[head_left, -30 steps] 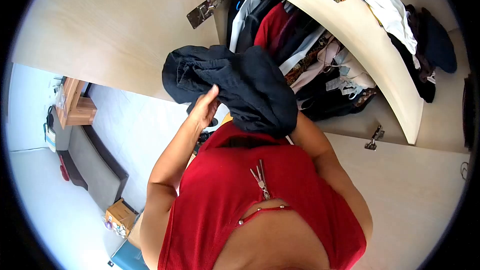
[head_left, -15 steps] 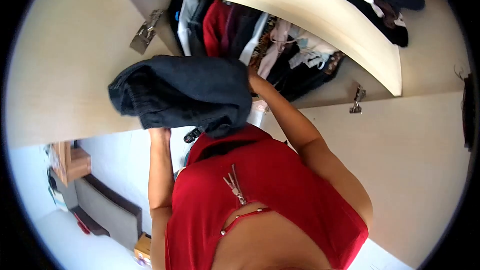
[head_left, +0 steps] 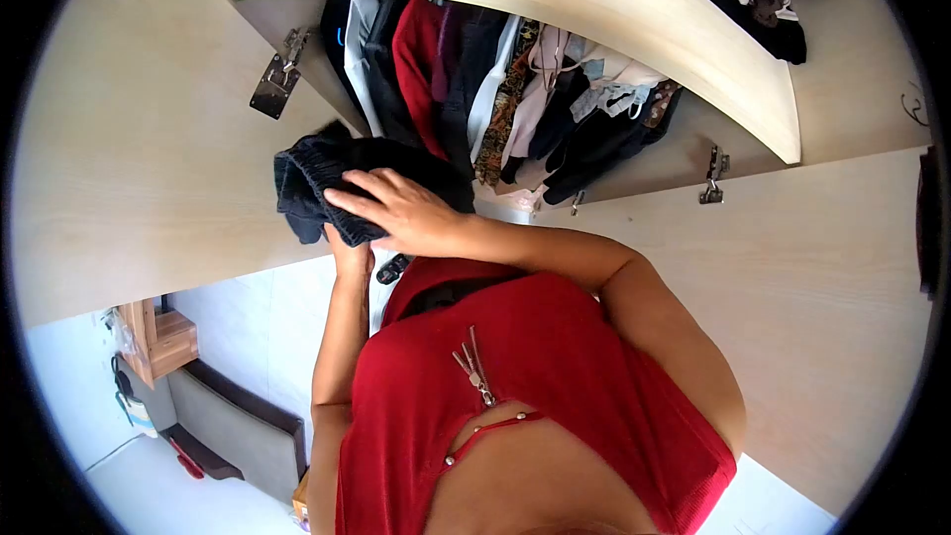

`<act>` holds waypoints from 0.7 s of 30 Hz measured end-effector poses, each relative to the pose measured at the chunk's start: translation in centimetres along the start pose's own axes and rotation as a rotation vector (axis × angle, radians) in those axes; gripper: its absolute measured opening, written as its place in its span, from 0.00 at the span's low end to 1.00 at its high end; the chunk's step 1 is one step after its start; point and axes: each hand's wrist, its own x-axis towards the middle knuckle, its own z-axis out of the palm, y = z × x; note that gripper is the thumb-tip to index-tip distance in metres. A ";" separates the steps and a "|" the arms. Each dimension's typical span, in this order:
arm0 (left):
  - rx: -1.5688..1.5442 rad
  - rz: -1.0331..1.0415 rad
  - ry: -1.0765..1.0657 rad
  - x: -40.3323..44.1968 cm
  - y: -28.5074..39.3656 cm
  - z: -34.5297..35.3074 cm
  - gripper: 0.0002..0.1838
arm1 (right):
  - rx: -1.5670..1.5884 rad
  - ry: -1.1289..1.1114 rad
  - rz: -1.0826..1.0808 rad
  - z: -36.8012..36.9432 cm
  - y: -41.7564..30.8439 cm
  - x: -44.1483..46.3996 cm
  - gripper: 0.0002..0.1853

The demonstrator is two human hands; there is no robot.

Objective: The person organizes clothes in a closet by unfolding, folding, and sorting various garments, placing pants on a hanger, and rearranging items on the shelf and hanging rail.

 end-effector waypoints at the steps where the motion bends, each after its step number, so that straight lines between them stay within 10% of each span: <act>1: 0.047 0.006 0.001 0.0 0.4 0.4 0.23 | 0.031 0.021 0.001 0.1 0.8 0.0 0.46; 4: 0.252 -0.086 -0.034 0.1 0.4 0.1 0.28 | 0.524 0.250 0.122 0.1 3.9 0.3 0.26; 7: 0.415 -0.099 -0.089 0.4 -0.5 -2.2 0.29 | 1.163 0.322 0.781 -5.0 4.9 1.1 0.17; 9: 0.630 -0.358 -0.054 1.5 -1.1 -5.5 0.27 | 1.535 0.346 0.689 -6.3 8.3 0.8 0.16; 14: 0.653 -0.247 -0.122 5.9 -17.4 -22.5 0.29 | 1.480 0.220 0.629 -9.9 8.1 1.4 0.17; 21: 0.519 0.142 -0.315 1.8 -3.7 -6.1 0.52 | 1.472 -0.035 0.548 -7.9 5.2 3.5 0.16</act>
